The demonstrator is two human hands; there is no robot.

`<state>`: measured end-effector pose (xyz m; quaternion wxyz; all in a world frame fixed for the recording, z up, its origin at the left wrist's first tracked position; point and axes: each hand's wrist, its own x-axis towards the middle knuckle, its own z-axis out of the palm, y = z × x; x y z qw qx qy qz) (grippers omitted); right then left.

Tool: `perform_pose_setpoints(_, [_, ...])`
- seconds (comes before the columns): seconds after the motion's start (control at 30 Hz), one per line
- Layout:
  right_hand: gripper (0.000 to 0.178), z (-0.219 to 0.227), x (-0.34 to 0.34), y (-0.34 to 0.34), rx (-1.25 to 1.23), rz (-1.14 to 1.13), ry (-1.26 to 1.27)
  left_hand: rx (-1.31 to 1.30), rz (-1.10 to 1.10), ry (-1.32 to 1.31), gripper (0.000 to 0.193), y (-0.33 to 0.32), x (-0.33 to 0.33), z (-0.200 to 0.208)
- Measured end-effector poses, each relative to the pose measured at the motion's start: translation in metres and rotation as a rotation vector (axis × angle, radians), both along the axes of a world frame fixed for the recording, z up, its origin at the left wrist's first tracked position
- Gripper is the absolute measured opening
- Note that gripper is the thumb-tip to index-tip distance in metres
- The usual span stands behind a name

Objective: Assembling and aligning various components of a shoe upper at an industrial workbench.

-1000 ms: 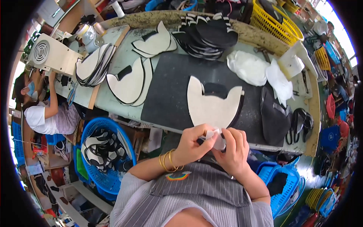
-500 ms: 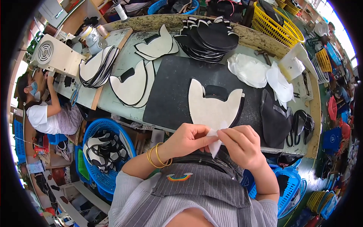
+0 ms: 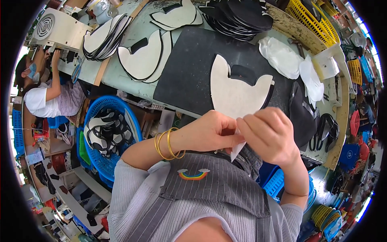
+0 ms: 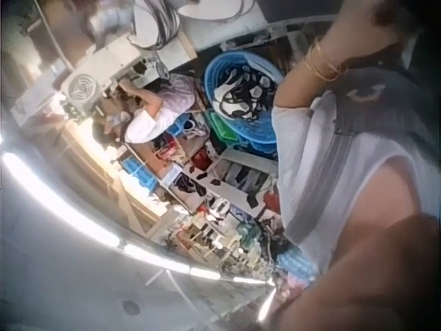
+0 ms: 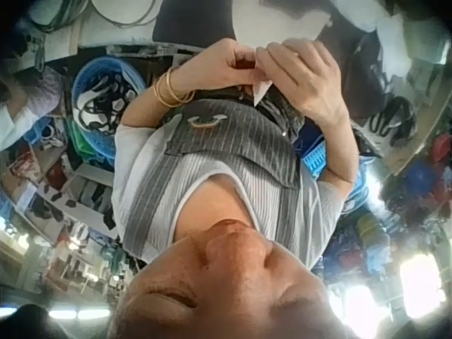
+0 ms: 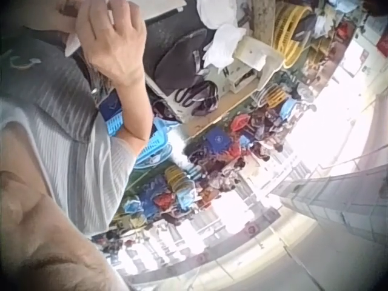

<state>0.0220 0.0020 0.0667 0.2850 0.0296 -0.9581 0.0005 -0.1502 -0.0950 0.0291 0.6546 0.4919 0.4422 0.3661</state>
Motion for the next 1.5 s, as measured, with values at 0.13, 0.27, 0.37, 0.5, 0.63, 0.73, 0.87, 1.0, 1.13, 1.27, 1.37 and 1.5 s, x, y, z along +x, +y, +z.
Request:
perform_pose_setpoints(0.13, [0.048,-0.007,0.02,-0.006,-0.518,-0.347,0.105,-0.051,0.22,-0.165,0.023,0.002,-0.002,-0.013])
perform_pose_setpoints(0.27, [0.039,-0.04,0.012,-0.031,-0.625,-0.421,-0.026,0.114,0.307,-0.048,0.023,0.012,0.014,-0.012])
perform_pose_setpoints(0.37, [0.013,-0.031,0.012,-0.016,-1.243,-0.489,0.117,0.789,0.569,0.39,0.033,0.04,0.002,-0.007])
perform_pose_setpoints(0.5, [0.01,-0.056,0.013,0.008,-1.641,-0.455,0.334,0.074,0.052,-0.086,0.021,0.052,-0.017,-0.051])
perform_pose_setpoints(0.63, [0.012,-0.103,0.015,0.006,-1.671,-0.641,0.331,-0.128,0.39,-0.148,0.018,0.041,-0.03,-0.073])
perform_pose_setpoints(0.73, [0.014,-0.125,0.004,-0.002,-1.648,-0.72,0.192,-0.088,0.569,-0.104,0.02,0.032,-0.037,-0.092])
perform_pose_setpoints(0.87, [0.012,-0.137,0.001,-0.002,-1.537,-0.761,0.071,-0.034,0.558,0.146,0.023,0.03,-0.041,-0.098])
perform_pose_setpoints(1.0, [0.012,-0.133,0.0,-0.003,-1.44,-0.799,0.052,0.21,0.556,0.678,0.037,0.031,-0.033,-0.089])
perform_pose_setpoints(1.13, [0.014,-0.146,0.006,-0.004,-1.265,-0.779,0.124,0.836,0.202,0.864,0.056,0.022,-0.012,-0.088])
perform_pose_setpoints(1.27, [0.017,-0.131,0.005,-0.005,-0.631,-0.861,-0.134,0.703,-0.095,1.018,0.076,0.014,0.009,-0.089])
perform_pose_setpoints(1.37, [0.019,-0.139,0.039,0.004,-0.52,-1.023,-0.038,0.704,-0.137,1.086,0.078,0.013,0.017,-0.087])
perform_pose_setpoints(1.5, [0.015,-0.121,0.113,0.075,-0.48,-1.198,0.166,0.792,-0.054,1.124,0.062,0.023,0.022,-0.068])
